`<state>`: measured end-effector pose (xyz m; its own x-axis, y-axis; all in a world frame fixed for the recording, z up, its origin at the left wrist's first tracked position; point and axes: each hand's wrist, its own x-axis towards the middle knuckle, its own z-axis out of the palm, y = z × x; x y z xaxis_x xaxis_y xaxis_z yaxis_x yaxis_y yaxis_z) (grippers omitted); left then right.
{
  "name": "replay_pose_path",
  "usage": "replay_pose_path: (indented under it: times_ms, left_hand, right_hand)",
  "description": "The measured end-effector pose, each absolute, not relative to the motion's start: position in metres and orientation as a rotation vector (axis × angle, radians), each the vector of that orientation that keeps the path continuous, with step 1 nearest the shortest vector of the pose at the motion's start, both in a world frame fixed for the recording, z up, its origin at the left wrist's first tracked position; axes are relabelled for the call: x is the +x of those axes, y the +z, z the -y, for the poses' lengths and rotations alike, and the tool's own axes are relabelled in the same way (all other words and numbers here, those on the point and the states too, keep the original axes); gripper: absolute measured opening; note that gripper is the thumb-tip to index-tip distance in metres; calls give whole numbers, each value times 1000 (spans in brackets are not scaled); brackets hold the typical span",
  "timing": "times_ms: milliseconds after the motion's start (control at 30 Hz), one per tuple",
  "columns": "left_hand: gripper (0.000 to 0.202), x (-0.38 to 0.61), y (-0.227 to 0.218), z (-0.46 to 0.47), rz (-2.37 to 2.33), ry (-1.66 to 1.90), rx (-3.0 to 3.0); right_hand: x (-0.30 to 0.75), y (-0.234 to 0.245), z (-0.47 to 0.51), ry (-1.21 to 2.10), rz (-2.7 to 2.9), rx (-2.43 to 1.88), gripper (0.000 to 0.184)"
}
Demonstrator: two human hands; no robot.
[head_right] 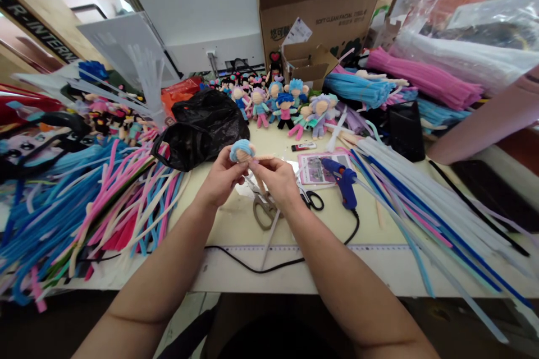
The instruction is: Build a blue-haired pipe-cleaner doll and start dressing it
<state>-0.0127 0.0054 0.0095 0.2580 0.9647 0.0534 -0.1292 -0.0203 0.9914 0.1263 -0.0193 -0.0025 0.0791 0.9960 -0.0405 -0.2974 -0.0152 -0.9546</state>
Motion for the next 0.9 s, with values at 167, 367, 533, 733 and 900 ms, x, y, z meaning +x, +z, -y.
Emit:
replay_pose_path:
  times_ms: [167,367,533,733,900]
  left_hand:
    - [41,-12,8,-6,-902,1056,1157]
    - [43,-11,10,-6,-903,1044,1109]
    - [42,-10,10,-6,-911,1049,1138]
    - [39,-9,8,-6,-899,1068,1146]
    - [38,-10,8,-6,-879,1052,1128]
  right_hand:
    - [124,0,20,1299,879,-1069,31]
    - [125,-1,20,1297,867,-1065,31]
    - [125,-5,17,1293,886,-1062,31]
    - [123,-3,18,1295,877,-1053,26]
    - [123,-1,19,1303,854,-1071,27]
